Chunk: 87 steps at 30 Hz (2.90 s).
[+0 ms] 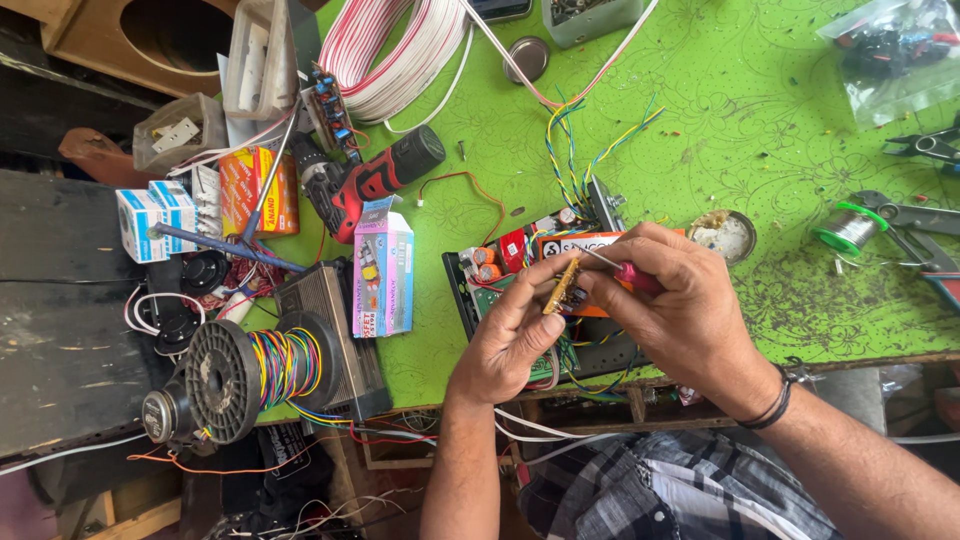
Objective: The person uses a soldering iron and solder wire to attach wires to a small green circuit board. They also use a screwdriver to adjust components on the board and a small orange card to support it during work.
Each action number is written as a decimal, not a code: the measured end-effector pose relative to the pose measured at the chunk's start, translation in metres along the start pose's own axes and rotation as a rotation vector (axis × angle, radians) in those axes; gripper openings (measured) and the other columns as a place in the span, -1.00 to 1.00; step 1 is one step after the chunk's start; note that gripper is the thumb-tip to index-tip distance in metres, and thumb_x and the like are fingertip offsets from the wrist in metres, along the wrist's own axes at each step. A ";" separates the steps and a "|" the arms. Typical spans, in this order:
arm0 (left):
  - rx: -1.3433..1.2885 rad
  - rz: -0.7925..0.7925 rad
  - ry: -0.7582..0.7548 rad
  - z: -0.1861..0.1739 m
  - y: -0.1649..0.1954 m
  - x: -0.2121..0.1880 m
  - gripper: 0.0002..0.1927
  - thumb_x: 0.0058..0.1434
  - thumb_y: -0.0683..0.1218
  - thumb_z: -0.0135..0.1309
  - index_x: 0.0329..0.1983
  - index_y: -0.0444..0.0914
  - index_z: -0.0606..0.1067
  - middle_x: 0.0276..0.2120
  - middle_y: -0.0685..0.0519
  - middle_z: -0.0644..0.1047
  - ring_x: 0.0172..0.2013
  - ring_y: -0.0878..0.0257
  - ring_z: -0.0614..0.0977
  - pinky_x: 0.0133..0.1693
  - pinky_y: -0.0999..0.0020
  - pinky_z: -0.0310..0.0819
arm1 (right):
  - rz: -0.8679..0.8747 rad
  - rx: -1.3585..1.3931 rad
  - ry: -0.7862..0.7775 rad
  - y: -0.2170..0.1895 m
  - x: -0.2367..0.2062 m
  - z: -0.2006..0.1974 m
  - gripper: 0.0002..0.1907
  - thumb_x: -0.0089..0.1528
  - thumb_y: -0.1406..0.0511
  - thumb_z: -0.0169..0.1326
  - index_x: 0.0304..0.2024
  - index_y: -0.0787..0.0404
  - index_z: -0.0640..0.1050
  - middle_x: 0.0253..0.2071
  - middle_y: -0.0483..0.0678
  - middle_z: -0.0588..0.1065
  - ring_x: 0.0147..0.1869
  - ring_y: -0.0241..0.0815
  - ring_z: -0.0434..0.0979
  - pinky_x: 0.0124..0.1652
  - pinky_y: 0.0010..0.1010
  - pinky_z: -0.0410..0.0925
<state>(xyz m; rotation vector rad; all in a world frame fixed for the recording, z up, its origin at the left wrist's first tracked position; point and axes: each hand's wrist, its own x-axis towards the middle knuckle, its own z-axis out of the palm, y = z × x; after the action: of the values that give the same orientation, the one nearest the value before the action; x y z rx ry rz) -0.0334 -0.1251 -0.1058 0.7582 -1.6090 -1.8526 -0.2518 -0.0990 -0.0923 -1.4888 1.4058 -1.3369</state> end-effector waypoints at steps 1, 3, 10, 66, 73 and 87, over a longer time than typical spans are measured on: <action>0.008 0.005 -0.004 0.000 0.000 0.000 -0.42 0.55 -0.05 -0.05 0.55 -0.33 0.15 0.36 -0.09 0.39 0.36 0.17 0.45 0.44 0.17 0.28 | 0.007 0.004 0.001 0.000 0.000 0.000 -0.80 0.14 0.38 0.30 -0.18 0.26 0.63 -0.39 -0.03 0.50 -0.36 -0.17 0.51 -0.34 -0.37 0.33; 0.035 -0.003 -0.010 0.000 0.001 0.000 -0.43 0.56 -0.06 -0.06 0.55 -0.33 0.15 0.36 -0.10 0.39 0.36 0.17 0.45 0.44 0.17 0.27 | 0.018 0.003 0.006 0.000 -0.001 0.000 -0.81 0.14 0.38 0.30 -0.19 0.26 0.63 -0.40 -0.03 0.49 -0.37 -0.18 0.49 -0.35 -0.38 0.32; 0.001 0.003 -0.030 -0.001 0.000 -0.005 -0.45 0.57 -0.11 -0.10 0.55 -0.34 0.14 0.46 -0.07 0.30 0.45 0.17 0.34 0.51 0.17 0.13 | 0.022 0.086 -0.056 0.003 0.001 -0.005 -0.88 0.20 0.38 0.26 -0.21 0.24 0.62 -0.41 -0.07 0.49 -0.35 -0.21 0.49 -0.30 -0.38 0.33; 0.081 0.014 0.037 -0.001 -0.013 -0.007 -0.36 0.47 0.01 0.10 0.53 -0.26 0.22 0.30 0.01 0.43 0.18 0.36 0.50 0.19 0.43 0.44 | 0.038 0.164 -0.097 0.010 -0.011 -0.001 -0.75 0.21 0.32 0.27 -0.09 0.23 0.56 -0.33 -0.08 0.55 -0.27 -0.30 0.54 -0.26 -0.43 0.40; -0.183 0.002 0.061 0.001 0.000 0.005 -0.38 0.55 0.03 -0.06 0.56 -0.26 0.08 0.39 -0.15 0.38 0.32 0.04 0.52 0.40 0.08 0.38 | 0.340 0.211 0.115 -0.003 -0.019 0.000 -0.81 0.34 0.34 0.18 -0.04 0.31 0.55 -0.44 -0.07 0.36 -0.41 -0.33 0.27 -0.44 -0.46 0.18; -0.485 0.020 0.134 0.000 0.009 0.009 -0.30 0.49 -0.06 0.04 0.59 -0.17 0.03 0.45 -0.30 0.27 0.31 -0.03 0.48 0.36 0.04 0.36 | 0.057 -0.123 -0.161 -0.027 -0.025 -0.002 -0.55 0.20 0.38 0.13 0.17 0.17 0.53 -0.50 0.08 0.49 -0.50 0.04 0.54 -0.48 -0.16 0.35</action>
<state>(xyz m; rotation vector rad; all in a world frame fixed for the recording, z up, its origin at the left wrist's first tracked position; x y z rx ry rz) -0.0392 -0.1326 -0.0971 0.6264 -1.0170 -2.0160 -0.2439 -0.0699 -0.0714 -1.5864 1.4367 -1.0875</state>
